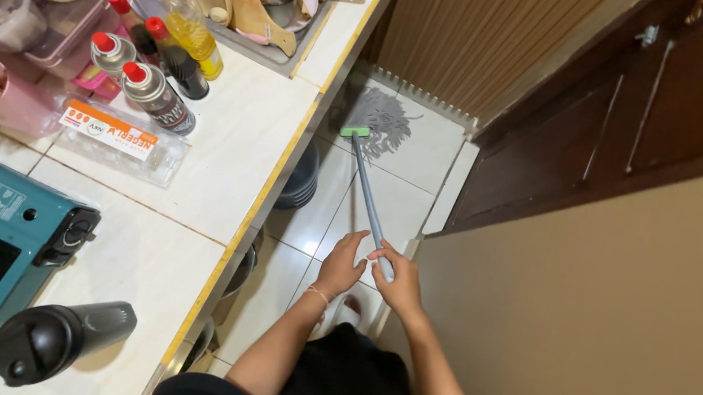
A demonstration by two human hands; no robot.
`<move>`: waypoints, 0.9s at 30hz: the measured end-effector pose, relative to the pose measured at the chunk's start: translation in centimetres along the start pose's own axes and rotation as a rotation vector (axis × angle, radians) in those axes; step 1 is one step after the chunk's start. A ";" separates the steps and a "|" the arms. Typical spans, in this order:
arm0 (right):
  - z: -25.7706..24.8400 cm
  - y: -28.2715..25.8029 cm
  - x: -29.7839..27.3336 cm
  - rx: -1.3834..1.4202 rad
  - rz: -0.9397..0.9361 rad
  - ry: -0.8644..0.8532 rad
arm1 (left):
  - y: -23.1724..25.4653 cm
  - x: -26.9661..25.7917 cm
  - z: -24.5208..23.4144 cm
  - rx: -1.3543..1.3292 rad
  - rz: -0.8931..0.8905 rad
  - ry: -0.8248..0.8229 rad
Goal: The person mops tiled floor surfaces using a string mop. They move the mop back and forth across the floor in a bedroom area and then into a kitchen area, cleaning around furniture and along the base of a counter.
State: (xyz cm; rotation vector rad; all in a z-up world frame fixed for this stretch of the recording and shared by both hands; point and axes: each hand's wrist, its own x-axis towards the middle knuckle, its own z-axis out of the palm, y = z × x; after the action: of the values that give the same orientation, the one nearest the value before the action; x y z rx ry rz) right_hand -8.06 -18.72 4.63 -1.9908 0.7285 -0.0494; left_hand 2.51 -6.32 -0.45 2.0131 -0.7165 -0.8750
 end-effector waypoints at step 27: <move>4.7 1.0 6.3 -0.072 -0.123 0.221 | -1.7 -3.7 -3.5 0.096 0.044 -0.171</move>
State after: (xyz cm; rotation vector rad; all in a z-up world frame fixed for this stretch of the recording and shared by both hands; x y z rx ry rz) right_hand -1.80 -18.56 -0.29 -2.1188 0.7548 -0.3246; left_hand 3.31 -1.13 0.84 2.0151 -0.9107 -1.0119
